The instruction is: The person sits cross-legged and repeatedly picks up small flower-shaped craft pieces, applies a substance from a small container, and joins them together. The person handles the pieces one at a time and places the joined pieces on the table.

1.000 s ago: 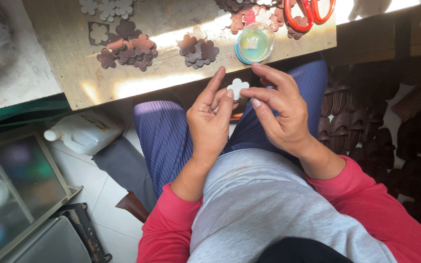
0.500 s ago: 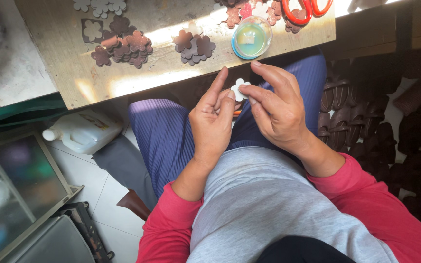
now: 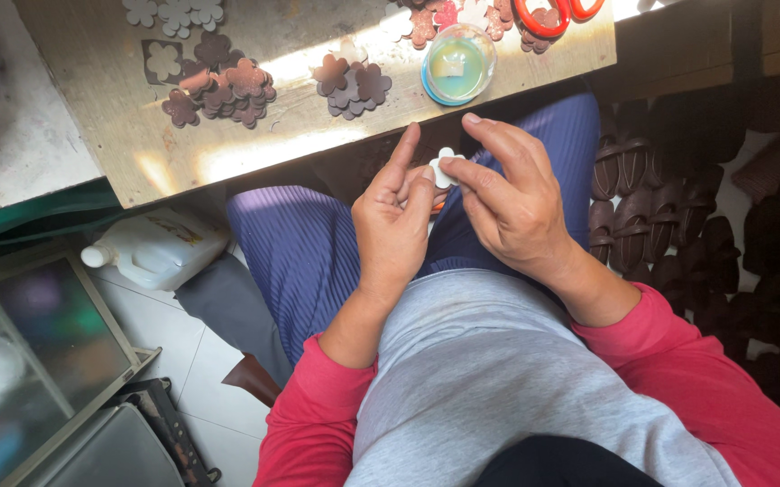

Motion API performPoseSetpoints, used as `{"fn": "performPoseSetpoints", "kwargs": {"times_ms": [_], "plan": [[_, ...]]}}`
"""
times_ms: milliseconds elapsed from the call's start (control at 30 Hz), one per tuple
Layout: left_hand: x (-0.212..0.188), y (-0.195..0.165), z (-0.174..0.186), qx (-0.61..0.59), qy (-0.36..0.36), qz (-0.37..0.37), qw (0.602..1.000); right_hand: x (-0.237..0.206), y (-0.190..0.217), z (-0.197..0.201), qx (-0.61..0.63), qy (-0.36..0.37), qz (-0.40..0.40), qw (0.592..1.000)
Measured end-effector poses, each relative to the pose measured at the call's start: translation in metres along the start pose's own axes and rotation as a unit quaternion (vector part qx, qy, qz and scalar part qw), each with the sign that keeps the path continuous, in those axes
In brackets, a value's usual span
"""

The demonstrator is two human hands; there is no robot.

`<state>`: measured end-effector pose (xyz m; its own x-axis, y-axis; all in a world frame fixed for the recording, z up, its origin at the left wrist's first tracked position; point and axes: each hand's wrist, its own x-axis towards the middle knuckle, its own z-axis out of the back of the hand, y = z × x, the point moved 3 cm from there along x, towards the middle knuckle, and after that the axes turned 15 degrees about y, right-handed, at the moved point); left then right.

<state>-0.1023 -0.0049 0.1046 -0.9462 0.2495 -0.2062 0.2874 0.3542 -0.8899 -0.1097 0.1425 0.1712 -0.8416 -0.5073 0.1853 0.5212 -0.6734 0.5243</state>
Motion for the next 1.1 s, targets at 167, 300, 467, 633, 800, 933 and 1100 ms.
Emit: {"fn": "performPoseSetpoints", "kwargs": {"times_ms": [167, 300, 467, 633, 800, 933, 1100], "plan": [[0.001, 0.003, 0.005, -0.036, 0.005, 0.008, 0.999, -0.003, 0.002, 0.002, 0.009, 0.01, -0.006, 1.0], [0.003, 0.006, 0.007, -0.031, -0.001, 0.022, 0.999, -0.01, -0.005, 0.009, 0.023, -0.019, -0.052, 0.998], [0.006, 0.01, 0.012, -0.018, -0.01, 0.029, 0.999, -0.02, -0.025, 0.013, 0.36, -0.163, 0.008, 0.918], [0.01, 0.015, 0.015, -0.026, -0.012, 0.042, 0.999, -0.026, -0.032, 0.0, 0.381, -0.12, -0.017, 0.917], [0.012, 0.019, 0.015, -0.014, -0.022, 0.048, 0.999, -0.019, -0.027, -0.001, 0.236, -0.052, -0.016, 0.97], [0.015, 0.021, 0.013, 0.032, -0.039, 0.038, 0.998, -0.014, -0.015, 0.011, 0.191, -0.044, -0.001, 0.981], [0.017, 0.021, 0.009, 0.025, -0.039, 0.029, 0.998, -0.006, -0.007, 0.022, 0.147, -0.034, 0.025, 0.988]]}}
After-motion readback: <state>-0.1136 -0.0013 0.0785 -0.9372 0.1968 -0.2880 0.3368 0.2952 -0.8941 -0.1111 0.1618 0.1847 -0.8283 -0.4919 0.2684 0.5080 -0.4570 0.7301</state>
